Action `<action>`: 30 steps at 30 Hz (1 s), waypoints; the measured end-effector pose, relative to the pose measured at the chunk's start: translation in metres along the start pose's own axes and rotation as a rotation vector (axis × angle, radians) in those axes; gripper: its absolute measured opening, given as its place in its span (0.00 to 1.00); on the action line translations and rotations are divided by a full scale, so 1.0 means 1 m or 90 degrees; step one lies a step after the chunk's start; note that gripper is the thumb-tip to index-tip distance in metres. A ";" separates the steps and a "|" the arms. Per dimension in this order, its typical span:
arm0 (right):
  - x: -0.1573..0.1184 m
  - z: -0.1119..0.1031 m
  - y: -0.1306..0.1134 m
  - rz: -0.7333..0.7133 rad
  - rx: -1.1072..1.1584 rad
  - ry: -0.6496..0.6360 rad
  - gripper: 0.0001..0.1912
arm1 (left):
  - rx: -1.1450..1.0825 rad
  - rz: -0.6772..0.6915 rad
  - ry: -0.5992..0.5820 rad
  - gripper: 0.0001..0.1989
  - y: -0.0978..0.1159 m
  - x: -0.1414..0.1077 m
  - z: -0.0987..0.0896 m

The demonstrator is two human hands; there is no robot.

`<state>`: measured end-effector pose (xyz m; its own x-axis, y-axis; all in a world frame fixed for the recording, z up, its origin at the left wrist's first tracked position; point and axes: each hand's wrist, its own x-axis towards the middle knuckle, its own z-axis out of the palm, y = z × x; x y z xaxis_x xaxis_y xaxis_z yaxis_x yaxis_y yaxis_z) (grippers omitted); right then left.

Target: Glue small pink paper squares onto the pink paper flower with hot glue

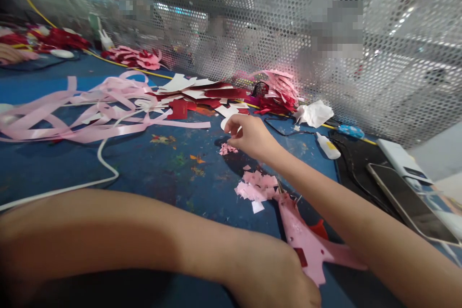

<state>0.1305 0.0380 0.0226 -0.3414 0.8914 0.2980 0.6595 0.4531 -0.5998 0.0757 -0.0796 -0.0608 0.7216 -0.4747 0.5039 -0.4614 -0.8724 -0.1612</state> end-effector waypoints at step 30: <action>-0.005 -0.006 0.003 0.034 0.037 -0.002 0.23 | -0.113 -0.072 -0.149 0.15 0.002 0.011 -0.027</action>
<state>0.1376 0.0350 0.0236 -0.3092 0.9140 0.2626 0.6371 0.4041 -0.6563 0.0689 -0.0832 -0.0323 0.8627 -0.4082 0.2985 -0.4403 -0.8967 0.0461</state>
